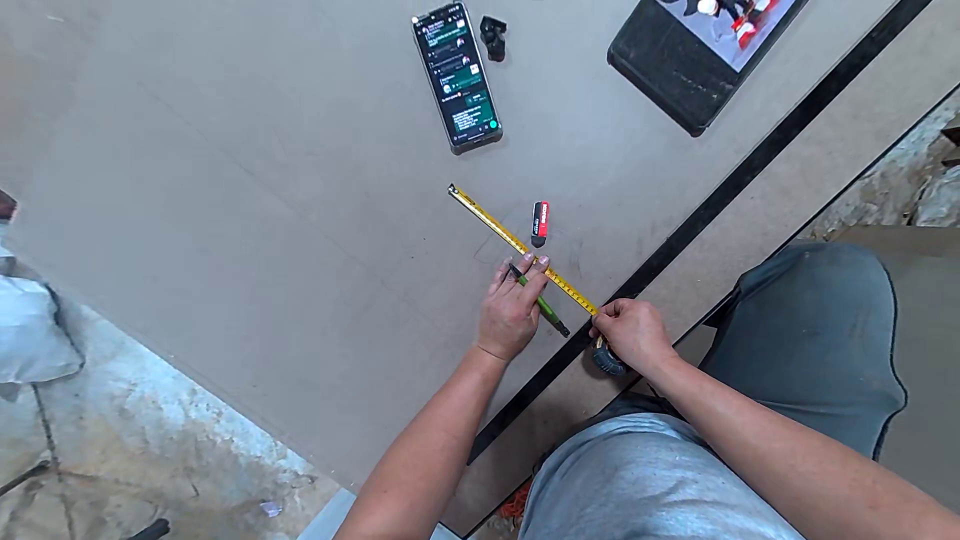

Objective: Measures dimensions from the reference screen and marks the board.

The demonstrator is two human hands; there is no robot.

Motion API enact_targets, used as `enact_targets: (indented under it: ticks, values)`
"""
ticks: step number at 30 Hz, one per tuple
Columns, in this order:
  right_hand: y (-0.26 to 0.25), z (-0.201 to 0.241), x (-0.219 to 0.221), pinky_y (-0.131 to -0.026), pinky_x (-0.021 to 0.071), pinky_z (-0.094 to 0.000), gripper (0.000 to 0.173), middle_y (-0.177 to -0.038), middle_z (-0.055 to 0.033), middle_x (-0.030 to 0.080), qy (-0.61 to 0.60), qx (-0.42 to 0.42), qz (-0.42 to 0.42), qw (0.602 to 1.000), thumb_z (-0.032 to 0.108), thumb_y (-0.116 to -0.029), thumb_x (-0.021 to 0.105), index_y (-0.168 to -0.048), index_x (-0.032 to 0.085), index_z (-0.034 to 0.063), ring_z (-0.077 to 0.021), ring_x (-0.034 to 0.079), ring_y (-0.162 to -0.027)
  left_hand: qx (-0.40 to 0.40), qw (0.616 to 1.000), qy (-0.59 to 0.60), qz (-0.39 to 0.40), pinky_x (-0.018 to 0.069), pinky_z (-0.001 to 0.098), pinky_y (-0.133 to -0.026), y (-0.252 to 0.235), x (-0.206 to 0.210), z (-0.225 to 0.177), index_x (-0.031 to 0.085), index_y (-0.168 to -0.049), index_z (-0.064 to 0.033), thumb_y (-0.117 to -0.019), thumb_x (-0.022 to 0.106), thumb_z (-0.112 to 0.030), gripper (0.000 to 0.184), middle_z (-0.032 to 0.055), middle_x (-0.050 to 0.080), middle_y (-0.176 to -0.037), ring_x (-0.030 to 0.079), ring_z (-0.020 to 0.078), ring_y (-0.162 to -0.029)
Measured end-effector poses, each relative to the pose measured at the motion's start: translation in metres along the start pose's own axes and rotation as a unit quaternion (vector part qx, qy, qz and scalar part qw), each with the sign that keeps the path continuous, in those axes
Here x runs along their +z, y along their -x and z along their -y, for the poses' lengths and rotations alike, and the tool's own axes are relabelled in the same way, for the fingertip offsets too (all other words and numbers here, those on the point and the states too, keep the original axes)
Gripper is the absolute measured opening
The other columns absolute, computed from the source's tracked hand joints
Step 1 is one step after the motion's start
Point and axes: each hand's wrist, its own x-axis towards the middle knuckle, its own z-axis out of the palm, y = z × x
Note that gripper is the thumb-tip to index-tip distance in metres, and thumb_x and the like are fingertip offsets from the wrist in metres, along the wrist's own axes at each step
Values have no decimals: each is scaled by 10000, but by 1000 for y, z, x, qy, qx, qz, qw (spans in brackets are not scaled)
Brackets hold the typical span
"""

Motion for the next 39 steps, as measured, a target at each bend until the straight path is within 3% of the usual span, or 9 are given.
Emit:
enact_targets:
  ticks: [7,10,13,16,19,23,27,34,39]
  values:
    - [-2,-2,-1,-651,572,-454,173,-770,41,757,11,-16,2,1000,283,-975,652,-895,773,189,-141,705,-686,-13,999,29,9,340,473,-1239,-1,0,-1,715,-1180,-85,-1042,506,-94,251,32,630,-1445,509,216,-1427]
    - [-2,-1,-2,-652,572,-461,177,-764,53,754,17,-25,2,1000,288,-974,648,-882,772,202,-136,704,-686,-116,987,106,-29,461,434,-1156,-8,-19,1,698,-1246,-82,-1063,507,-149,273,43,650,-1416,560,188,-1377]
    - [-4,-2,-3,-670,567,-477,176,-768,60,757,22,-25,1,999,295,-976,654,-877,772,210,-135,705,-698,-264,930,216,-140,598,401,-973,-34,-56,17,562,-1375,-1,-1119,384,-244,396,72,748,-1168,725,157,-1073]
    - [-4,-3,-2,-663,565,-469,171,-760,73,753,31,-26,1,999,301,-979,663,-875,767,215,-126,698,-680,-382,844,304,-223,628,338,-710,-66,-73,52,602,-1338,-18,-1134,353,-338,455,61,757,-878,728,149,-735]
    - [-4,-2,-1,-641,570,-450,175,-750,67,750,27,-26,4,999,293,-995,661,-886,766,204,-124,692,-651,-439,804,340,-210,642,355,-735,-86,-74,82,679,-1171,-4,-1089,526,-278,324,76,758,-892,740,170,-759]
    - [-3,1,-2,-626,568,-431,175,-733,69,745,24,-22,3,999,283,-995,665,-872,757,198,-115,684,-630,-479,790,319,-213,628,338,-661,-106,-73,89,705,-1081,-40,-994,689,-182,167,65,738,-828,715,156,-683]
    - [-2,3,-3,-638,569,-428,161,-744,72,752,23,-9,9,1000,285,-995,675,-892,766,202,-111,689,-640,-516,807,221,-184,602,374,-625,-112,-71,89,721,-1000,-116,-948,675,-221,126,39,716,-783,697,153,-658]
    - [-3,1,-4,-646,570,-434,162,-746,66,751,23,-13,14,1000,282,-998,670,-896,761,197,-115,692,-652,-536,839,83,-48,529,520,-851,-133,-84,72,722,-1045,-144,-922,702,-279,183,74,711,-949,679,245,-954]
    - [-11,1,-15,-646,565,-450,164,-766,53,765,-5,-4,-2,1000,266,-999,672,-903,774,182,-134,696,-654,-513,855,77,-11,535,527,-873,-153,-82,74,726,-1048,-121,-911,711,-256,192,96,713,-976,681,267,-969]
